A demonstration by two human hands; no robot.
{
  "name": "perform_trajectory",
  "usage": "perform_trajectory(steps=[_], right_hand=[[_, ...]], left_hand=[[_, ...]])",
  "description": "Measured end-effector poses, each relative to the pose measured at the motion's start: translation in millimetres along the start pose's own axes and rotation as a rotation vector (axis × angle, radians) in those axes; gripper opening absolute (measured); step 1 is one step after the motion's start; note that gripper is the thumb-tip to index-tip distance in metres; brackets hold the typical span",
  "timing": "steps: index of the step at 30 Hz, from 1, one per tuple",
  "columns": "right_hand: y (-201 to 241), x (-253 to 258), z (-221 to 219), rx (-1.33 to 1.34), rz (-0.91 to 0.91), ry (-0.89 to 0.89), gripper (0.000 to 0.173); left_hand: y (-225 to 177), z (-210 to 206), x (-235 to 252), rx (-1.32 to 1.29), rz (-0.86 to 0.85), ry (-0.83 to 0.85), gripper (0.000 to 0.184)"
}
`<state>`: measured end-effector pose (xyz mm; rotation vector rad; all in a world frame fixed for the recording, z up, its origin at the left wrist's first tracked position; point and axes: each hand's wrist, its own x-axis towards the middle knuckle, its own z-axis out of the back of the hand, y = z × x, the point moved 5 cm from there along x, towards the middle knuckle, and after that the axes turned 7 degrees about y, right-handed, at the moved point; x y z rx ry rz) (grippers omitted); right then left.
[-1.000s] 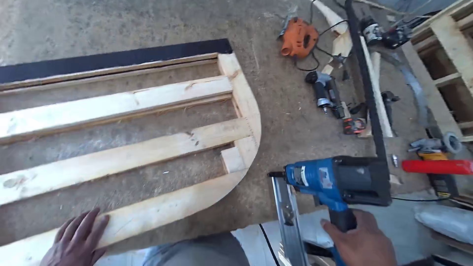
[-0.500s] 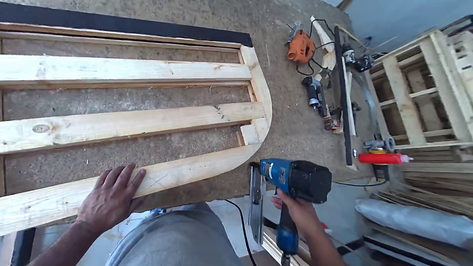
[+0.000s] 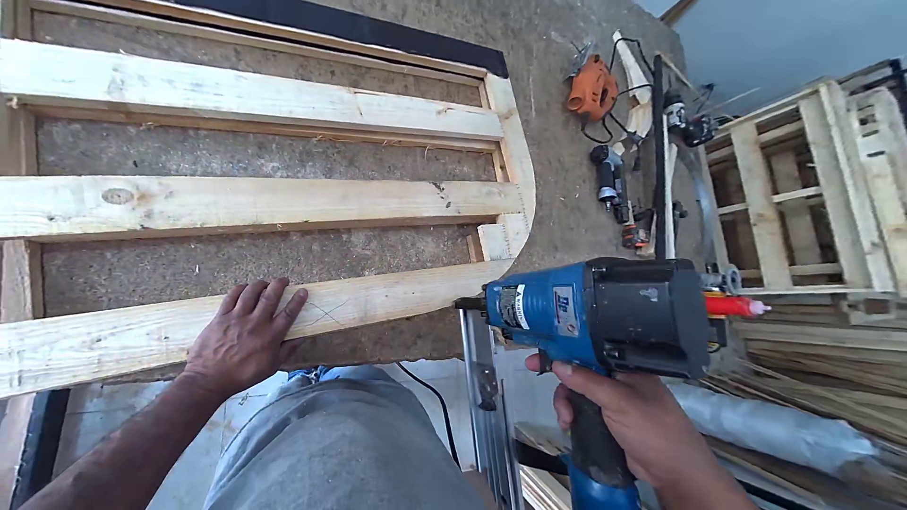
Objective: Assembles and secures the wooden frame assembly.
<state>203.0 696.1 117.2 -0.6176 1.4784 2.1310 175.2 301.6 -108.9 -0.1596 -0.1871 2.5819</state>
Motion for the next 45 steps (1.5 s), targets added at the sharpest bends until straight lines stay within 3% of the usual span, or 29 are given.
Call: perform_trajectory(steps=[8, 15, 28, 39, 42, 45], right_hand=[[32.6, 15.9, -63.0, -0.031, 0.017, 0.258, 0.021], [26.1, 12.5, -86.1, -0.125, -0.126, 0.182, 0.015], [27.3, -5.3, -123.9, -0.071, -0.196, 0.047, 0.015], [36.3, -7.2, -132.8, -0.189, -0.206, 0.084, 0.014], [38.8, -21.1, -144.4, -0.147, -0.180, 0.086, 0.017], [43.3, -34.2, -158.0, -0.086, -0.157, 0.116, 0.017]], left_hand=[[2.9, -1.9, 0.8, -0.046, 0.018, 0.045, 0.067], [2.3, -0.4, 2.0, -0.055, 0.008, 0.056, 0.069], [3.0, 3.0, 1.4, -0.075, -0.018, 0.045, 0.070], [1.7, 1.5, 1.6, -0.083, -0.032, 0.070, 0.068], [10.5, 2.9, -13.3, -0.167, -0.057, 0.063, 0.060], [42.5, 8.1, -64.7, -0.224, 0.025, -0.017, 0.056]])
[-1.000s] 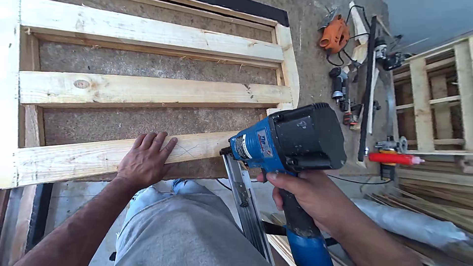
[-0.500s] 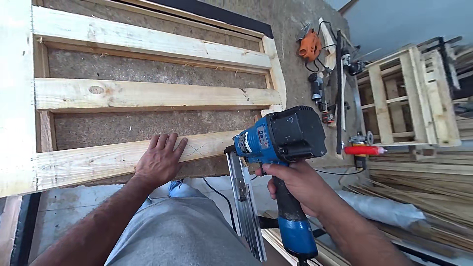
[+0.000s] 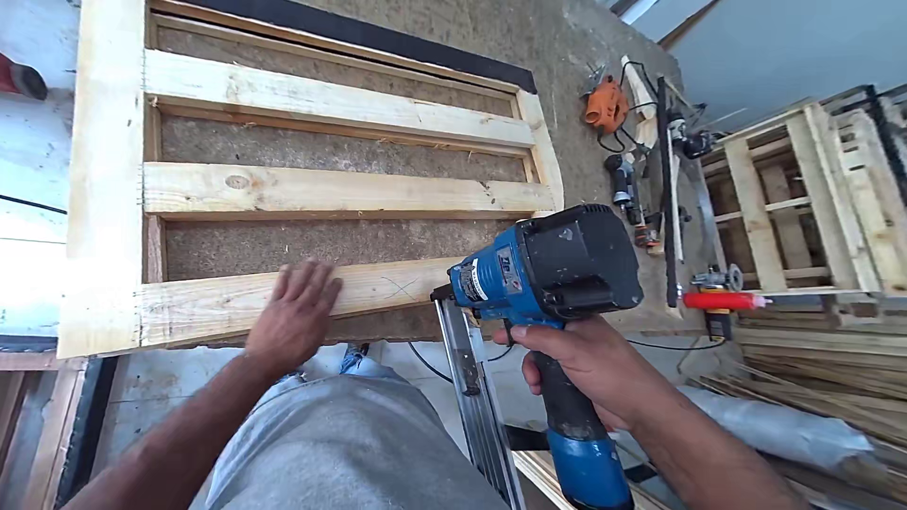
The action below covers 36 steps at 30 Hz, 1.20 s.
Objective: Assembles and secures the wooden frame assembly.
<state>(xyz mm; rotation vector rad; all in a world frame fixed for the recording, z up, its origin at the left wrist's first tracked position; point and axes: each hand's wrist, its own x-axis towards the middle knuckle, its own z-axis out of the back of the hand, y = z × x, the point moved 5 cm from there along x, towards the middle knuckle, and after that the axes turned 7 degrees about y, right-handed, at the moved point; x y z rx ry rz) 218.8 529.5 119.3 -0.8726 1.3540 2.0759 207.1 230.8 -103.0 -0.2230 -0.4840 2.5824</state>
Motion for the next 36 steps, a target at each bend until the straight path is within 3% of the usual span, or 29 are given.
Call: perform_trajectory(steps=[4, 7, 10, 17, 23, 36], right_hand=[[-0.7, 1.3, -22.3, 0.044, 0.012, 0.047, 0.016], [-2.1, 5.7, -36.8, 0.049, 0.001, 0.056, 0.017], [-1.2, 7.4, -45.5, 0.057, 0.008, 0.050, 0.017], [-1.2, 3.9, -53.3, 0.048, -0.017, -0.023, 0.015], [3.0, 3.0, -59.1, -0.017, -0.024, -0.026, 0.012], [20.9, 7.0, -108.1, -0.001, 0.128, 0.233, 0.020]], left_hand=[[75.8, 41.2, -93.1, 0.036, 0.186, -0.079, 0.066], [125.4, 46.6, -155.9, 0.105, 0.327, -0.112, 0.065], [148.6, 43.3, -189.2, 0.091, 0.438, -0.142, 0.059], [157.1, 38.7, -202.0, -0.138, 0.498, -0.270, 0.056], [162.9, 36.9, -208.9, -0.144, 0.446, -0.271, 0.052], [180.7, 48.2, -226.3, -0.167, 0.460, -0.279, 0.036]])
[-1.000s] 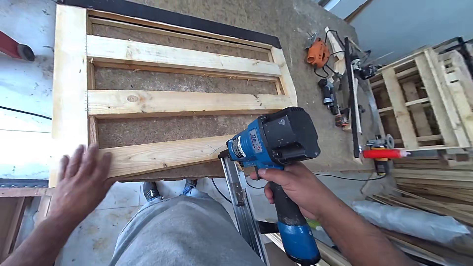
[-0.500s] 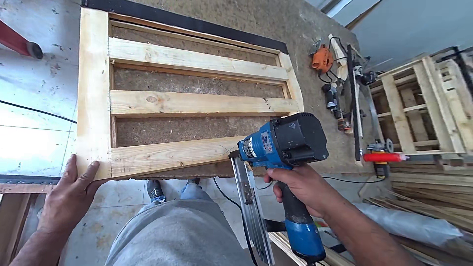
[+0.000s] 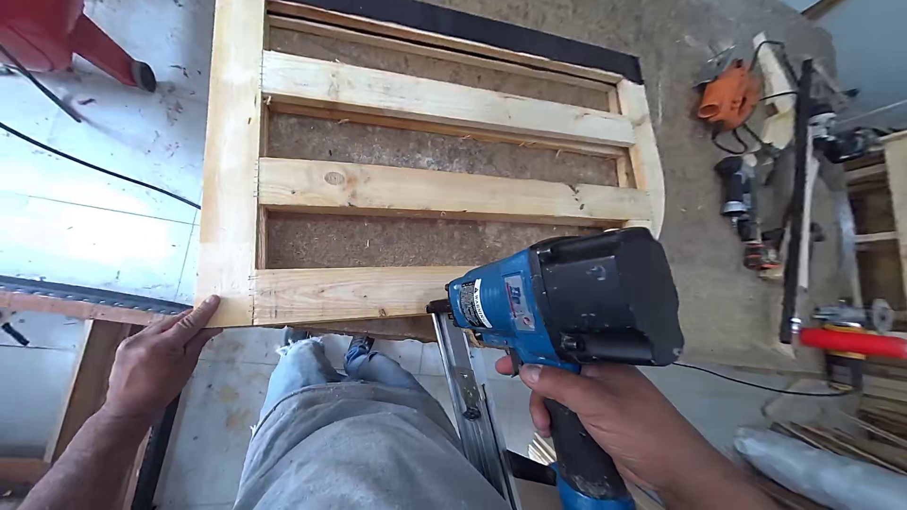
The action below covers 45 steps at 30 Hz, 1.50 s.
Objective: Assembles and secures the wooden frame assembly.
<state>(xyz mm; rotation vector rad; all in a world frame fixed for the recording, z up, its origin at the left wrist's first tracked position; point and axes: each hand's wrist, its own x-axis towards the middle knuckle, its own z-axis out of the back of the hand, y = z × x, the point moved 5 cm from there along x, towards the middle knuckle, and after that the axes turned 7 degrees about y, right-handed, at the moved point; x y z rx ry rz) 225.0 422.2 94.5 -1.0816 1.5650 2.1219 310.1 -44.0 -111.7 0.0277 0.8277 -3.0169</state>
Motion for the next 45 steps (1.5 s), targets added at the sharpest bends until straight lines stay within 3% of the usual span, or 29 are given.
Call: perform_trajectory(steps=[13, 20, 26, 32, 45], right_hand=[[12.1, -5.8, -49.2, -0.013, -0.072, -0.171, 0.018], [21.7, -10.2, -65.4, -0.144, -0.128, -0.231, 0.013], [36.8, -18.5, -116.5, -0.123, -0.010, -0.155, 0.023], [42.4, -6.1, -159.0, -0.059, -0.001, -0.095, 0.020], [45.5, -0.9, -178.8, -0.078, -0.062, -0.148, 0.020]], left_hand=[[20.9, 1.4, 7.2, -0.086, -0.226, 0.029, 0.035], [19.5, 4.3, 12.9, -0.126, -0.339, 0.022, 0.033], [22.0, 8.2, 13.4, -0.259, -0.242, 0.111, 0.033], [25.9, 8.9, 6.9, -0.141, -0.328, -0.045, 0.027], [30.1, 12.7, 12.2, -0.099, -0.381, -0.072, 0.025]])
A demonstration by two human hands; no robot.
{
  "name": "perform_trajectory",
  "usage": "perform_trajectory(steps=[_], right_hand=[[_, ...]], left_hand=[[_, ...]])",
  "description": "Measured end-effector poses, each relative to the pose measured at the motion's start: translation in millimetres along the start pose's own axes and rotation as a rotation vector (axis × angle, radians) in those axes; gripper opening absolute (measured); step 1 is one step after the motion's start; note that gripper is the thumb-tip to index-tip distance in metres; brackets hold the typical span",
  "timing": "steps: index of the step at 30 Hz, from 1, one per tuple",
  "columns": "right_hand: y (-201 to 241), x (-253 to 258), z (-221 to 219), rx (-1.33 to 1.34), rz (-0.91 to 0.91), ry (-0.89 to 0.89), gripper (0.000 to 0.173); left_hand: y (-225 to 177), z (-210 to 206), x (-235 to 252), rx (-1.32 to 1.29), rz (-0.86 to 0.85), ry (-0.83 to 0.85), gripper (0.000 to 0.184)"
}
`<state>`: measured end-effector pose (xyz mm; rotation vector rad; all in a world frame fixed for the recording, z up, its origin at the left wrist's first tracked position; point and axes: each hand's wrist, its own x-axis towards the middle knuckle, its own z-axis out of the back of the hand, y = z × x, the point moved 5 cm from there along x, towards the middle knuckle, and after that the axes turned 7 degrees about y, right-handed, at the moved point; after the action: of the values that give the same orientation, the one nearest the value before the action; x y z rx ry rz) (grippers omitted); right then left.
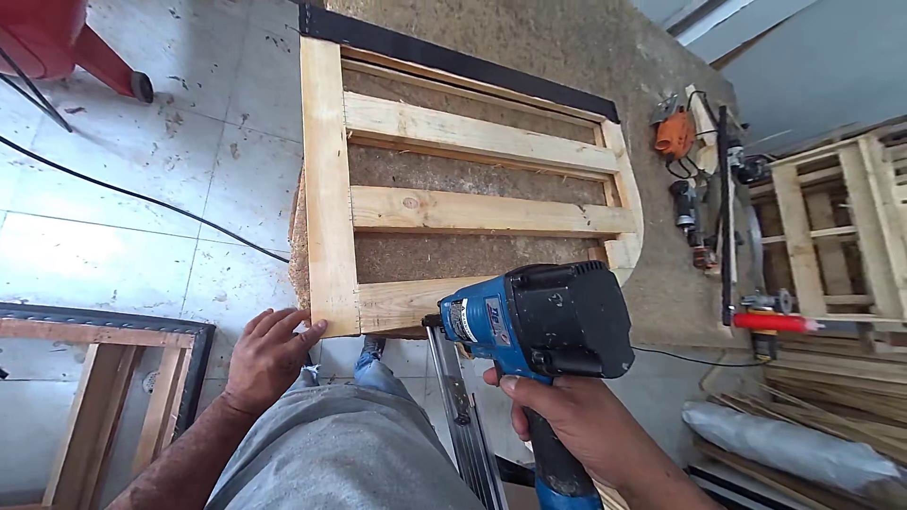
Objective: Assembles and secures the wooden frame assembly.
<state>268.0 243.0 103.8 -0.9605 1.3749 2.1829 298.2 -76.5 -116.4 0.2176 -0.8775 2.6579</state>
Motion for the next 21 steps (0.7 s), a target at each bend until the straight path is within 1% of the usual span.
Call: perform_trajectory(steps=[2, 7, 11, 14, 17, 21], right_hand=[[0.2, -0.1, -0.9, 0.002, -0.001, -0.004, 0.020], [1.7, 2.8, -1.5, -0.027, -0.041, -0.022, 0.017], [5.4, 2.9, -7.2, -0.140, -0.065, -0.032, 0.013], [8.4, -1.8, -11.8, -0.183, -0.014, -0.026, 0.015], [12.0, -8.9, -23.6, -0.117, 0.054, 0.013, 0.021], [17.8, -11.4, -44.3, -0.042, 0.113, 0.044, 0.019]], left_hand=[[1.2, -1.1, 0.1, -0.022, -0.015, -0.012, 0.025], [10.2, -7.6, -0.8, -0.103, -0.113, -0.040, 0.028], [16.7, -8.7, -0.8, -0.113, -0.146, -0.028, 0.028], [17.6, -7.7, 1.3, -0.112, -0.170, -0.035, 0.027], [17.7, -7.9, 0.5, -0.110, -0.170, -0.047, 0.027], [19.5, -11.4, -0.6, -0.118, -0.174, -0.057, 0.028]])
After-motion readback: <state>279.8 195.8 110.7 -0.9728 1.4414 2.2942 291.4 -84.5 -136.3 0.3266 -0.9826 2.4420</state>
